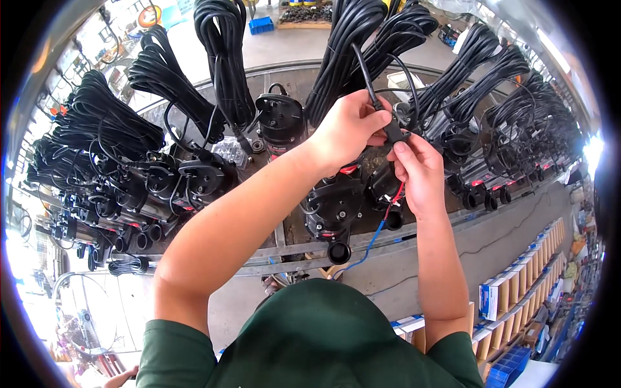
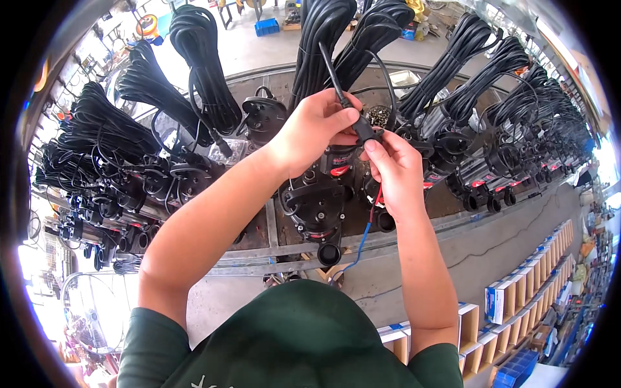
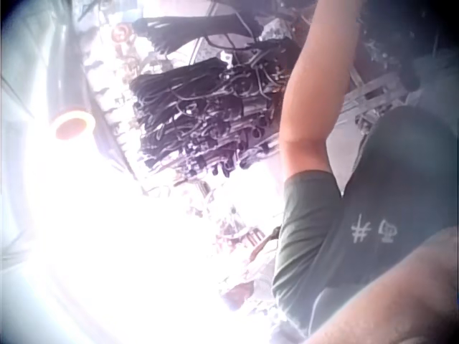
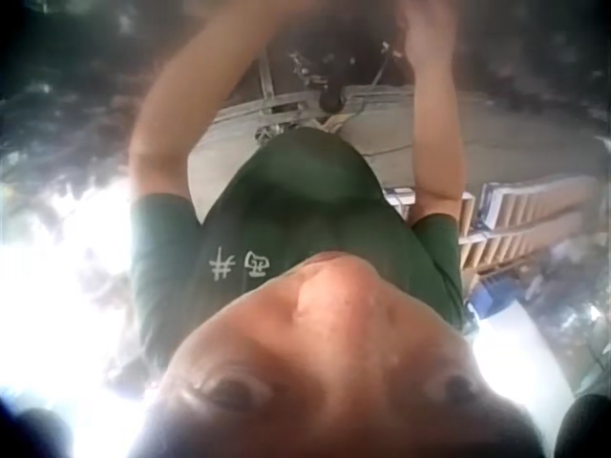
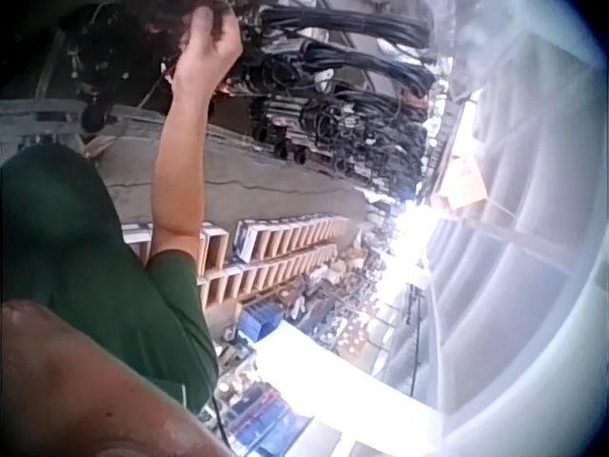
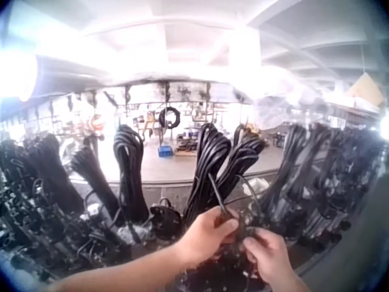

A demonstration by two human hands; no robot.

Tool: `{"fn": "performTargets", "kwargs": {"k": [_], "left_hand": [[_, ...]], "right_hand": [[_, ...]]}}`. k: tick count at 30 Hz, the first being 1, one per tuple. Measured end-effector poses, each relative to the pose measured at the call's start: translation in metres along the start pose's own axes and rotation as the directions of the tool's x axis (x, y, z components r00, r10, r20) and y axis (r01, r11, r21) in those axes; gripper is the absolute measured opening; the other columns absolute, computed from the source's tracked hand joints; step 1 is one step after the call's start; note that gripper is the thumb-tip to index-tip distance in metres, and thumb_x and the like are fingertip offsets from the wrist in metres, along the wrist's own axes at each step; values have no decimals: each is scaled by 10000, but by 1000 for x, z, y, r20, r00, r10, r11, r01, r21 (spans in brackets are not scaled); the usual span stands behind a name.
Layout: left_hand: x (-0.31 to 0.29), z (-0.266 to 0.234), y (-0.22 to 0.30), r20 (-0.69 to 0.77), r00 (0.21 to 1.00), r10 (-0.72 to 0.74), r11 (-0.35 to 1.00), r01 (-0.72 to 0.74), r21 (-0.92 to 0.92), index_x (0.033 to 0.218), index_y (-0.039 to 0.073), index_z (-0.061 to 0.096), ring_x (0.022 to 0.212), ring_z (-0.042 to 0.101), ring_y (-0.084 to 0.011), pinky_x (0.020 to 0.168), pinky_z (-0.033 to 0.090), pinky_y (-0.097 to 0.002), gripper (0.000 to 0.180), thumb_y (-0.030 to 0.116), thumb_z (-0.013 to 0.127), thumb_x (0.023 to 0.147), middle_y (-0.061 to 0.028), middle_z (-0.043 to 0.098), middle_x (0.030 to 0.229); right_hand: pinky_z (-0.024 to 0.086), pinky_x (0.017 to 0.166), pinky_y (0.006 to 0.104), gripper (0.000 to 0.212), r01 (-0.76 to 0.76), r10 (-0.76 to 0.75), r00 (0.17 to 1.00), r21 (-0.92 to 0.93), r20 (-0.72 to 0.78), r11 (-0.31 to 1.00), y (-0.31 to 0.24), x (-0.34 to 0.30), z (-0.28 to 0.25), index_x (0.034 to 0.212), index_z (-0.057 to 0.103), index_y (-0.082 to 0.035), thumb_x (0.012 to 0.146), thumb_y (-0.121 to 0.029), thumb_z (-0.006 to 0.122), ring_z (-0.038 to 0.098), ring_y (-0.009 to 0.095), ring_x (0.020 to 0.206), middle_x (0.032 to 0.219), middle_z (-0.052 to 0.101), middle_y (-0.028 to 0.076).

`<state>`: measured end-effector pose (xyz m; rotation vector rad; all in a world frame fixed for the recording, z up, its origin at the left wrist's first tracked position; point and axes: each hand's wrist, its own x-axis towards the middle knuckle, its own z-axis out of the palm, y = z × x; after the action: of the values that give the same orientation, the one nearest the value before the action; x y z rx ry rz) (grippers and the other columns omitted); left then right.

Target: The person attaches components and wraps power cables around a series of submersible water pumps on an assembly line.

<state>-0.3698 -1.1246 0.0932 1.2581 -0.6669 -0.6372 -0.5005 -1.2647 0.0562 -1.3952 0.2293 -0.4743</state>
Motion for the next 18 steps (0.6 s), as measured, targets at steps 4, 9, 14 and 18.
{"fn": "performTargets", "kwargs": {"k": [4,9,14,18], "left_hand": [[0,-4,4,1,1000,8,980,-8,201,1148,-4,642,936,675,-128,817,602,-299,195,112,680,996,-57,680,977],[0,-12,1,5,995,100,894,-92,439,1097,-16,690,822,632,-96,762,532,-276,188,94,731,951,-22,690,877],[0,-16,-1,37,991,127,910,-131,393,1095,-22,698,808,619,-93,770,522,-280,200,98,747,942,-42,713,909],[-6,-18,2,39,995,87,959,-94,268,1096,-27,703,814,619,-95,785,512,-281,208,97,753,937,-48,715,909]], "right_hand": [[387,523,202,254,-21,21,999,-11,45,1000,2,0,-5,1105,692,15,985,-206,729,523,45,611,811,680,42],[422,495,214,250,-100,101,990,-16,97,995,0,1,-9,1002,678,10,996,-236,714,545,59,570,791,690,63],[464,495,230,248,-140,129,979,65,156,988,-3,3,-6,974,657,1,1017,-243,676,576,81,563,807,707,81],[507,528,240,239,-52,50,986,10,157,999,1,0,4,988,650,6,1025,-229,658,614,101,596,843,724,101]]}}
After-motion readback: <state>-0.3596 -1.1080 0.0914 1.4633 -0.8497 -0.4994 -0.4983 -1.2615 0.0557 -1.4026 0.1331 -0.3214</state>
